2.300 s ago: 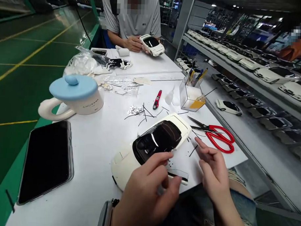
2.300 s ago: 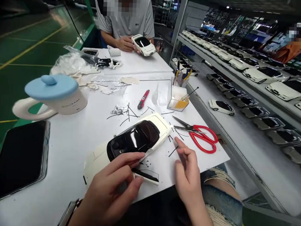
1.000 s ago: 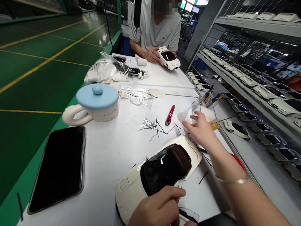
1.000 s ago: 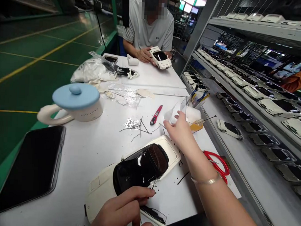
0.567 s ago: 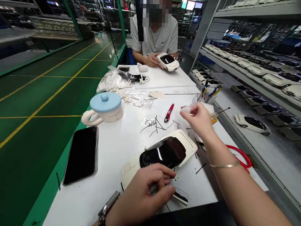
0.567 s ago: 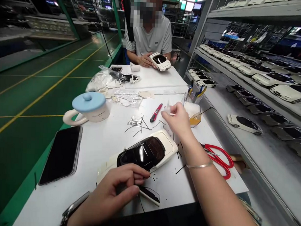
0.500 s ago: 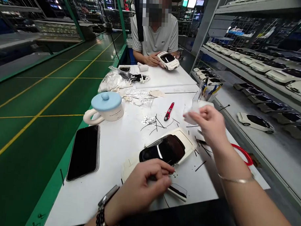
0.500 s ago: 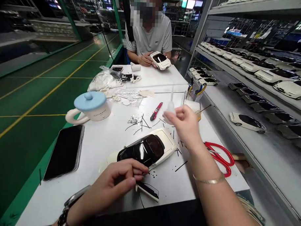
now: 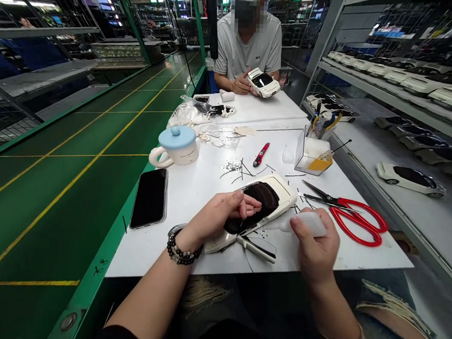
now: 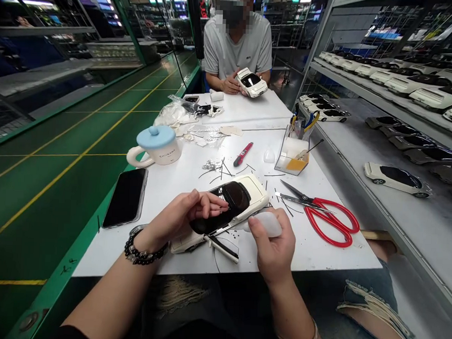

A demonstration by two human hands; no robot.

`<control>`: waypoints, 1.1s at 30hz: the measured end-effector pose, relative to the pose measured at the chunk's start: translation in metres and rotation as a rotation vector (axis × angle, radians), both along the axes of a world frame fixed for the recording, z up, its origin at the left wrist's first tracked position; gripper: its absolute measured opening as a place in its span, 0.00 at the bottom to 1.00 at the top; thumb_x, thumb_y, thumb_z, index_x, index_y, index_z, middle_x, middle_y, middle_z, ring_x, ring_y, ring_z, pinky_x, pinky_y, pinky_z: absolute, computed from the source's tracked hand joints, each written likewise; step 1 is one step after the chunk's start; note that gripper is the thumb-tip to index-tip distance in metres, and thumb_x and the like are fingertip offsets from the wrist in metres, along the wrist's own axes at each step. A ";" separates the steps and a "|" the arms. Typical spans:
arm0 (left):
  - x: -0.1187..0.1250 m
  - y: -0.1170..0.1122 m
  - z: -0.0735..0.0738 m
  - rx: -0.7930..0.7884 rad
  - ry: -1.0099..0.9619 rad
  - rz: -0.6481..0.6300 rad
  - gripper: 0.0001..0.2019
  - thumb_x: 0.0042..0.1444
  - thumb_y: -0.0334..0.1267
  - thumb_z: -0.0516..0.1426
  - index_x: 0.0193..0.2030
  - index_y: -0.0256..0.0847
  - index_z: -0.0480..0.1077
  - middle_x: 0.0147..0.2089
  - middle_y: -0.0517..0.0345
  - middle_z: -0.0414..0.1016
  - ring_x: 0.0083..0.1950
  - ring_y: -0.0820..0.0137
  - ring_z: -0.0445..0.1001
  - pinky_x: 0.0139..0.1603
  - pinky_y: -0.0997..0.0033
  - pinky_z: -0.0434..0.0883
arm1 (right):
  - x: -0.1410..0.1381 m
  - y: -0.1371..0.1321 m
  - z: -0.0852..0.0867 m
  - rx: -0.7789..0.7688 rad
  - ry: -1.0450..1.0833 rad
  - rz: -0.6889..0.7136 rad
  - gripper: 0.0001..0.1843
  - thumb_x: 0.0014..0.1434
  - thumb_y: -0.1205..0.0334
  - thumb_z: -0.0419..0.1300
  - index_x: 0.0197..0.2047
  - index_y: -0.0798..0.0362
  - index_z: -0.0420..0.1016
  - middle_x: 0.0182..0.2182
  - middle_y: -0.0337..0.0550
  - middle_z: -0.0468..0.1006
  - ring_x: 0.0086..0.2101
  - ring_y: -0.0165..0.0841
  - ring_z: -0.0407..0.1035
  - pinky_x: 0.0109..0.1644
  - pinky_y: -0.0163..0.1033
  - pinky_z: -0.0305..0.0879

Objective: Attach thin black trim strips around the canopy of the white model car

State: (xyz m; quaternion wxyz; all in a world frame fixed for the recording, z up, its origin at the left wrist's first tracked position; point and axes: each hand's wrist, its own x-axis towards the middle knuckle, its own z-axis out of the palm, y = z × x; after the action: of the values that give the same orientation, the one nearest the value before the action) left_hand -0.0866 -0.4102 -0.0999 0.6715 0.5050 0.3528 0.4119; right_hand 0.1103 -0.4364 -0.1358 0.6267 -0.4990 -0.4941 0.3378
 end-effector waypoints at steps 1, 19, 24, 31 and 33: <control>0.000 -0.001 -0.001 0.007 -0.012 -0.001 0.26 0.59 0.57 0.52 0.22 0.35 0.68 0.47 0.47 0.76 0.49 0.63 0.76 0.56 0.63 0.71 | -0.005 0.000 0.001 0.008 -0.055 -0.022 0.14 0.51 0.56 0.65 0.26 0.52 0.64 0.23 0.35 0.66 0.22 0.24 0.58 0.22 0.31 0.55; -0.002 -0.004 -0.004 0.105 0.022 -0.038 0.24 0.60 0.57 0.51 0.26 0.36 0.67 0.48 0.48 0.75 0.54 0.61 0.73 0.58 0.62 0.69 | -0.028 0.002 0.001 0.202 -0.356 -0.099 0.14 0.54 0.60 0.63 0.24 0.52 0.61 0.22 0.33 0.63 0.22 0.24 0.57 0.24 0.31 0.53; -0.002 -0.003 -0.005 0.104 0.012 -0.038 0.24 0.60 0.57 0.51 0.26 0.36 0.67 0.47 0.48 0.75 0.54 0.61 0.73 0.58 0.61 0.69 | -0.030 0.001 0.001 0.222 -0.352 -0.101 0.14 0.54 0.62 0.62 0.25 0.52 0.60 0.22 0.32 0.62 0.22 0.23 0.56 0.24 0.31 0.53; -0.001 -0.002 -0.006 0.103 0.019 -0.031 0.26 0.58 0.59 0.51 0.26 0.35 0.67 0.47 0.46 0.75 0.52 0.60 0.73 0.56 0.60 0.69 | -0.029 0.001 0.001 0.250 -0.383 -0.098 0.13 0.54 0.64 0.63 0.25 0.52 0.61 0.22 0.32 0.62 0.23 0.23 0.57 0.25 0.30 0.54; -0.001 -0.002 -0.007 0.105 0.028 -0.029 0.26 0.58 0.60 0.51 0.26 0.35 0.67 0.48 0.46 0.75 0.51 0.61 0.74 0.56 0.61 0.69 | -0.028 0.000 0.001 0.256 -0.381 -0.093 0.13 0.54 0.66 0.63 0.25 0.53 0.61 0.22 0.32 0.62 0.23 0.22 0.57 0.25 0.29 0.54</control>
State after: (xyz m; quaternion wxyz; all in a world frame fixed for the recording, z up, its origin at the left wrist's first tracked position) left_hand -0.0880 -0.4120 -0.1064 0.6451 0.5503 0.3327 0.4127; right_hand 0.0822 -0.4360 -0.1352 0.5952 -0.4921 -0.6190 0.1429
